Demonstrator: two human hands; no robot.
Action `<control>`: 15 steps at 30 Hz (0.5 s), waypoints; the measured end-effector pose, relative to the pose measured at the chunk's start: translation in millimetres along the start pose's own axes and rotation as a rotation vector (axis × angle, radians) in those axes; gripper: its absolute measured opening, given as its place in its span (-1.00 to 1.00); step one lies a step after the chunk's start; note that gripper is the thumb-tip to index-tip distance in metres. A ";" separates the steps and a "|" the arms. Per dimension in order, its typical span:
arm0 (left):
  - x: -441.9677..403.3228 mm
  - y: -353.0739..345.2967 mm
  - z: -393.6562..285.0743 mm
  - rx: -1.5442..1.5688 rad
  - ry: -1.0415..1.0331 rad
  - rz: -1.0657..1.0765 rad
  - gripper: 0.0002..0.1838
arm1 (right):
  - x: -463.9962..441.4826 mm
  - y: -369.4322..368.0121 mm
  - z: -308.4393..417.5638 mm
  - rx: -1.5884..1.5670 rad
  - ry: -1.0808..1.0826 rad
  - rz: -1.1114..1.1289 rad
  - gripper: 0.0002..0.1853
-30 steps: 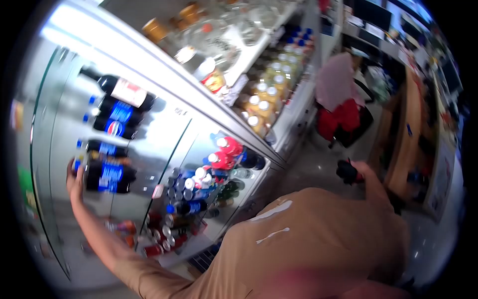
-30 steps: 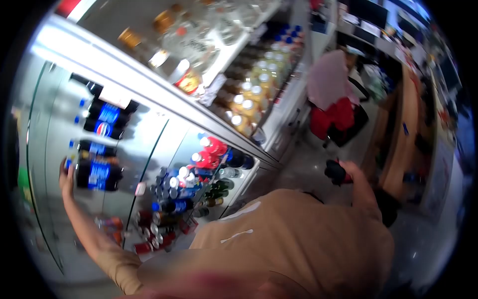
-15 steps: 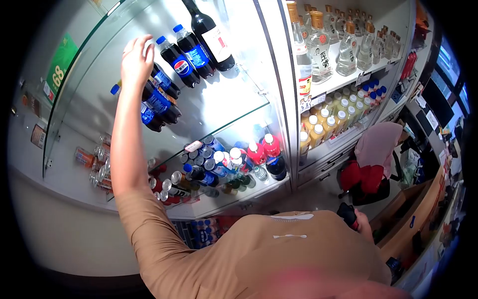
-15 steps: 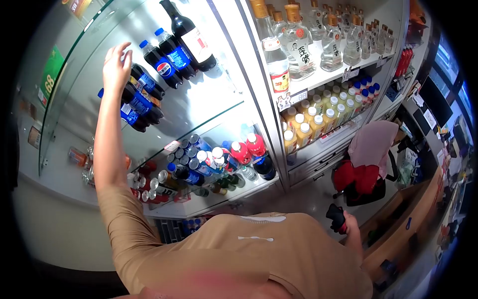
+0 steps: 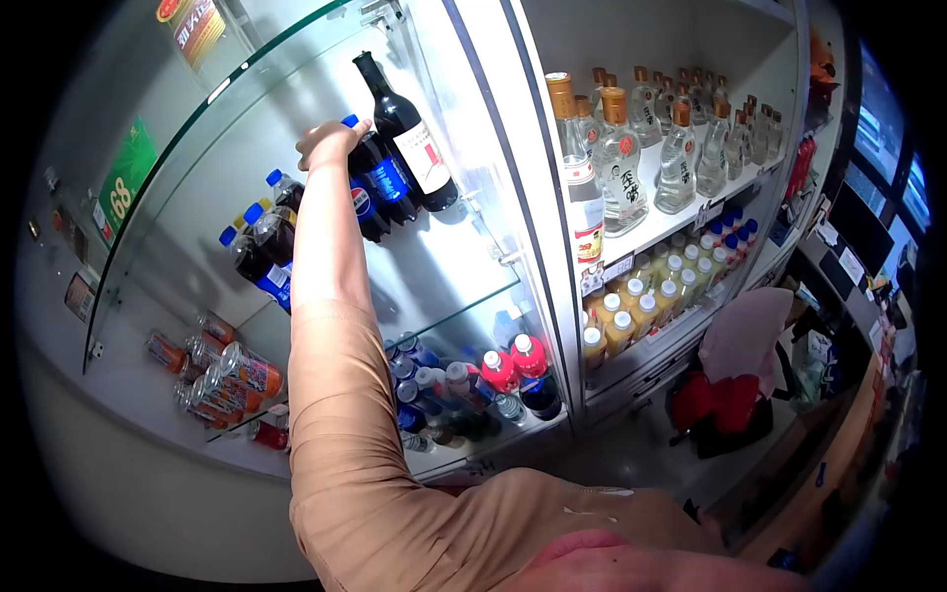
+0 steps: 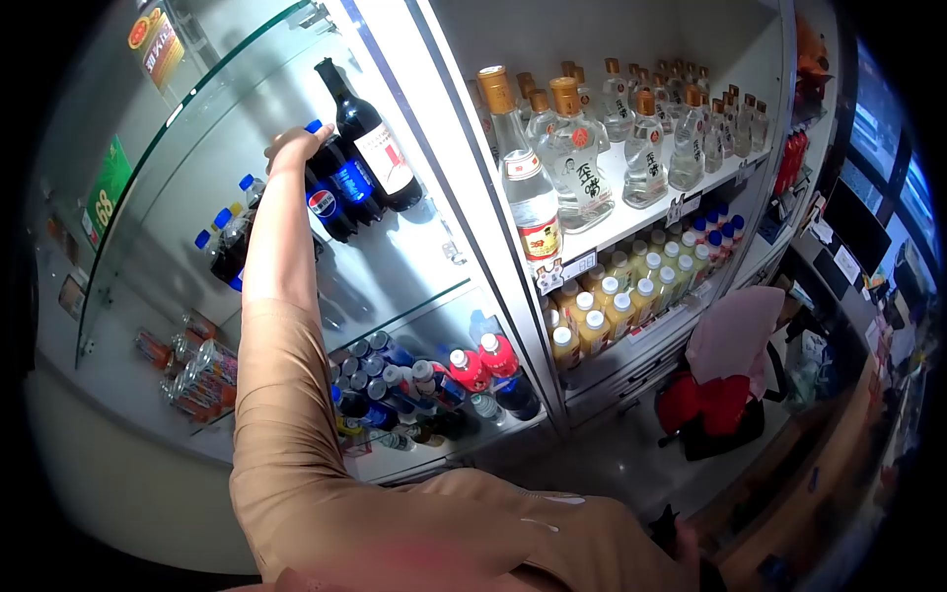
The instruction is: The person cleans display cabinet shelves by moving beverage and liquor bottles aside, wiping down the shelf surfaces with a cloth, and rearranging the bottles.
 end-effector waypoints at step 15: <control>-22.2 4.6 2.8 -0.111 -0.276 0.156 -0.33 | -27.6 -6.0 -0.5 0.048 -0.009 0.085 -0.52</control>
Point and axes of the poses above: each hand's wrist, its own x-axis away from the middle knuckle, its own y-axis out of the back of the hand, z = x × y, the point moved 5 cm from there along -x, towards the middle knuckle, and after that the axes turned 12 degrees about y, right-handed, at the moved point
